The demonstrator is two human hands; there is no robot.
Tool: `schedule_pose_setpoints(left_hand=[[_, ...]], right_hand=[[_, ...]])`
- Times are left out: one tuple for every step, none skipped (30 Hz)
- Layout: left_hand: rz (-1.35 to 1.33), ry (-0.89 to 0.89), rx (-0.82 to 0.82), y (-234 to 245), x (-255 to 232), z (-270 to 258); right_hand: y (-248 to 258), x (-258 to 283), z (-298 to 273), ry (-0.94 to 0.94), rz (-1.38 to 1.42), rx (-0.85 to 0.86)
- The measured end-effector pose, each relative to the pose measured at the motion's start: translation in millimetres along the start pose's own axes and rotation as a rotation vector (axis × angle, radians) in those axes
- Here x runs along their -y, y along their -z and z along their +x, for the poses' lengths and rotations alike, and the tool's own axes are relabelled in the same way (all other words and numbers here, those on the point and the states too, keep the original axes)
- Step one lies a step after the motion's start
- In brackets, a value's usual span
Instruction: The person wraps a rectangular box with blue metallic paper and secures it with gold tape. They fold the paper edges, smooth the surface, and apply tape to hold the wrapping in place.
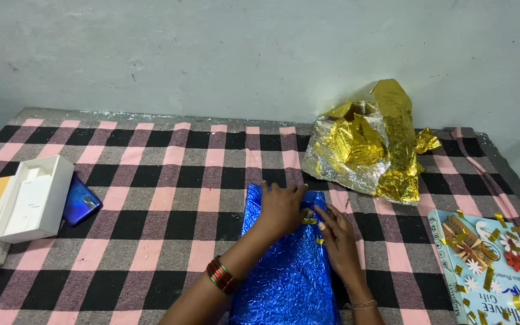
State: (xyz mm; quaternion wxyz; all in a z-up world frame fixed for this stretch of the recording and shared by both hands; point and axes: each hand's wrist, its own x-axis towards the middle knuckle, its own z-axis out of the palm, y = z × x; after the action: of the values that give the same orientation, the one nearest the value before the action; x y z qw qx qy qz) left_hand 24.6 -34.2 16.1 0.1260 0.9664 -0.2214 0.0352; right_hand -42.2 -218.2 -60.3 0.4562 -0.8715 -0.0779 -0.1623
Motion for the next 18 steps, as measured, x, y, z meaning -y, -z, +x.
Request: schedule_pose_setpoints(left_hand=[[0.022, -0.014, -0.004, 1, 0, 5], [0.043, -0.025, -0.009, 1, -2, 9], [0.065, -0.037, -0.013, 0, -2, 13], [0.081, -0.047, -0.023, -2, -1, 15], [0.097, -0.057, -0.033, -5, 0, 18], [0.112, -0.07, -0.044, -8, 0, 21], [0.108, -0.083, -0.07, -12, 1, 23], [0.103, -0.096, -0.098, -15, 4, 26], [0.098, -0.108, -0.125, -20, 8, 29], [0.082, -0.107, -0.146, -23, 11, 34], [0.067, -0.105, -0.166, -26, 16, 41], [0.053, -0.104, -0.187, -29, 20, 46], [-0.019, -0.087, -0.215, -32, 24, 51], [-0.092, -0.069, -0.241, -34, 28, 57], [-0.165, -0.051, -0.267, -36, 32, 63], [-0.191, -0.044, -0.276, -38, 34, 69], [-0.217, -0.038, -0.285, -40, 37, 74], [-0.244, -0.031, -0.294, -43, 38, 79]], right_hand=[[0, -1, 0, -0.008, 0.027, -0.019], [1, -3, 1, -0.078, 0.034, -0.067], [3, -6, 2, -0.148, 0.042, -0.115], [5, -9, 3, -0.22, 0.049, -0.162], [8, -13, 4, -0.193, 0.055, -0.161], [11, -17, 5, -0.166, 0.059, -0.163], [12, -20, 5, -0.14, 0.063, -0.164], [12, -22, 6, -0.15, 0.052, -0.14], [11, -24, 8, -0.161, 0.042, -0.116], [9, -24, 9, -0.171, 0.031, -0.091], [8, -25, 10, -0.166, 0.005, -0.078], [6, -24, 12, -0.162, -0.02, -0.066], [5, -23, 14, -0.157, -0.045, -0.054], [3, -21, 16, -0.106, -0.066, -0.067], [2, -20, 18, -0.054, -0.088, -0.079], [0, -17, 20, -0.001, -0.109, -0.092], [-1, -15, 21, -0.021, -0.104, -0.087], [-2, -13, 23, -0.04, -0.098, -0.082]])
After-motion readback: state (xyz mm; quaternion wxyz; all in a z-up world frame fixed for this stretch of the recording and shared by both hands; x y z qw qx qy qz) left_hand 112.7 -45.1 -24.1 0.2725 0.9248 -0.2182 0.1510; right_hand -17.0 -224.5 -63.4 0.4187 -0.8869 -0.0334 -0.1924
